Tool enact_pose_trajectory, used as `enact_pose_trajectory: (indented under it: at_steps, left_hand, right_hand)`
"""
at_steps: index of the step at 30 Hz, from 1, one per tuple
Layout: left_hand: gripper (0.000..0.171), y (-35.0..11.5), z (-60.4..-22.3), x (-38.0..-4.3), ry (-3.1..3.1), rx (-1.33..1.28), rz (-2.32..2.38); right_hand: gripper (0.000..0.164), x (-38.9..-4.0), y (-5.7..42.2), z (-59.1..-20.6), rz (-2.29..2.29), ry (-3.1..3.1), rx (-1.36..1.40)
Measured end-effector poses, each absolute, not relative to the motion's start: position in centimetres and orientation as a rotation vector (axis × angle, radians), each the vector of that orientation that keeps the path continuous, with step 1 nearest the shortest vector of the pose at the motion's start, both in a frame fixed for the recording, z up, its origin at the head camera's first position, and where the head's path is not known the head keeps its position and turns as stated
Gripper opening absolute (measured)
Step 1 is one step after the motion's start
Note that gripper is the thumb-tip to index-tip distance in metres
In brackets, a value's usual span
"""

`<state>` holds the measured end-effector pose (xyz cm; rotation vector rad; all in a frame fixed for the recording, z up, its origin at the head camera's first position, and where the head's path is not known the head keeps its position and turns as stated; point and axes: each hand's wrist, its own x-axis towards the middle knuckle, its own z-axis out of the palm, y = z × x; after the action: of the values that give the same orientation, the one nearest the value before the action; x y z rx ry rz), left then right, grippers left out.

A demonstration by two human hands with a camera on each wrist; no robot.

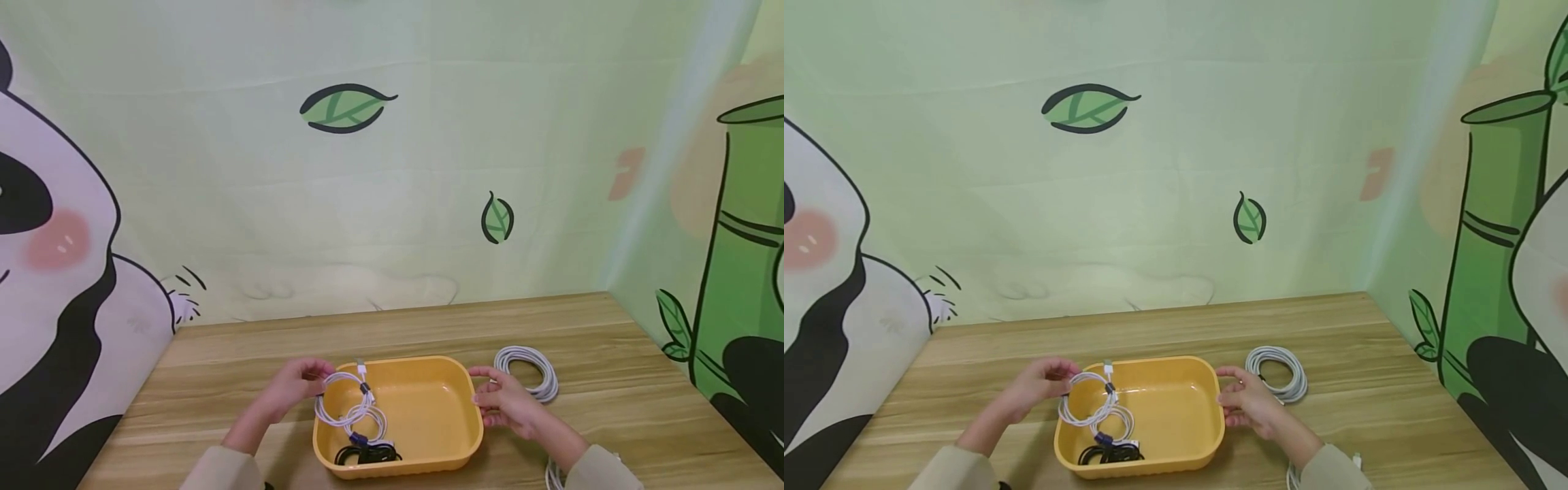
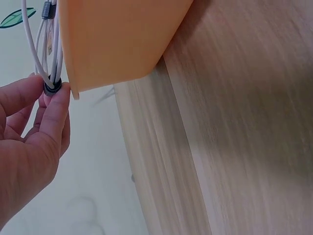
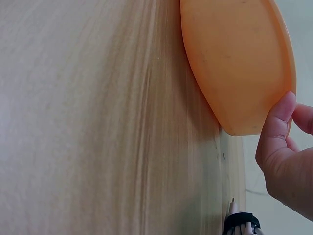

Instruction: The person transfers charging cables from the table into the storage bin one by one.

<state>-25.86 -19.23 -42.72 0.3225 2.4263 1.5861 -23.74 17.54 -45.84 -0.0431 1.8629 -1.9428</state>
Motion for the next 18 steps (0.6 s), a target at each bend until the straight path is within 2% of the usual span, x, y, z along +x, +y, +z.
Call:
enact_pose_trajectory:
  at_steps: [18]
  left_hand:
    - [0.021,-17.6,-42.4,-26.3,2.496,0.435,1.462]
  right_hand:
    - [0.059,-23.7,17.6,-45.7,-1.935,1.865,-0.053]
